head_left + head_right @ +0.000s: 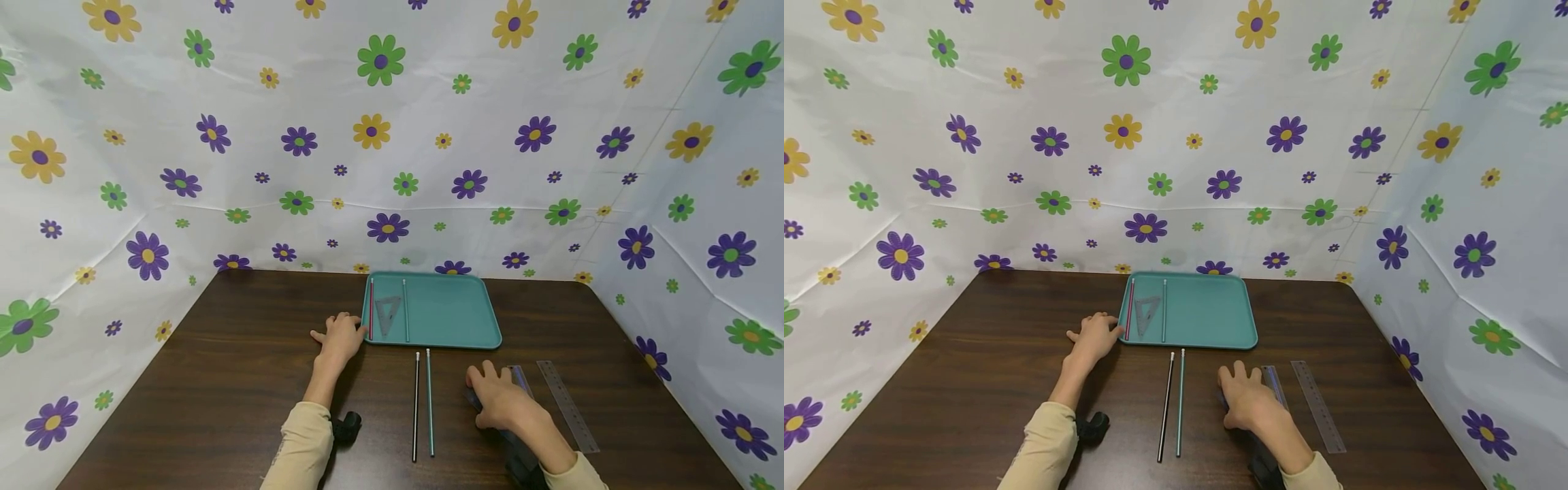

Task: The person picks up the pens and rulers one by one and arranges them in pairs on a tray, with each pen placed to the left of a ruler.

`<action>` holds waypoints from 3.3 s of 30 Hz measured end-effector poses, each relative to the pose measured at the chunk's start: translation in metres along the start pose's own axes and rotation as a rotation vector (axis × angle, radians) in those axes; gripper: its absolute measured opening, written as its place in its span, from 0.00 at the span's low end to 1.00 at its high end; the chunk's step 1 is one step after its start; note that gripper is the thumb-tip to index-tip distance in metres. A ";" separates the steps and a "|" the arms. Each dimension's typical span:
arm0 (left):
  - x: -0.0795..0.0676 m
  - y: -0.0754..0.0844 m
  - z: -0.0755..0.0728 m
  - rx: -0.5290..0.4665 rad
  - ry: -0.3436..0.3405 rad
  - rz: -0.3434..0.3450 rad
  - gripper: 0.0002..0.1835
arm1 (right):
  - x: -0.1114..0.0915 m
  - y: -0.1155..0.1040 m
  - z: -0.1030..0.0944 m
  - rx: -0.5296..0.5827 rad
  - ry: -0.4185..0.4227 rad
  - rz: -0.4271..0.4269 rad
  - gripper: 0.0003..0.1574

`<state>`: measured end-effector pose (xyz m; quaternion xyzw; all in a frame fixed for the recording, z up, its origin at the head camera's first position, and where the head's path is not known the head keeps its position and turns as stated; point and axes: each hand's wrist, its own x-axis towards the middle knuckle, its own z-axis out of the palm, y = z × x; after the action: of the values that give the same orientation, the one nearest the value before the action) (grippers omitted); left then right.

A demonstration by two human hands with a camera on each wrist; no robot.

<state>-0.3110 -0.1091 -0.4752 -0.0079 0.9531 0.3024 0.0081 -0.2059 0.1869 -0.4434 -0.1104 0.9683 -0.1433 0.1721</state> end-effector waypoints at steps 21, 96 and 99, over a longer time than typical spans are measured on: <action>0.000 0.001 0.000 0.002 0.004 0.005 0.19 | -0.004 0.003 -0.007 0.039 -0.055 -0.048 0.26; 0.001 0.001 0.001 0.010 -0.001 0.006 0.20 | 0.018 0.022 -0.013 0.275 0.281 -0.263 0.27; 0.001 0.001 0.001 0.008 0.001 0.007 0.20 | 0.020 0.025 -0.015 0.335 0.295 -0.251 0.28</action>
<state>-0.3116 -0.1076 -0.4752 -0.0045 0.9544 0.2985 0.0067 -0.2336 0.2085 -0.4437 -0.1778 0.9243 -0.3367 0.0258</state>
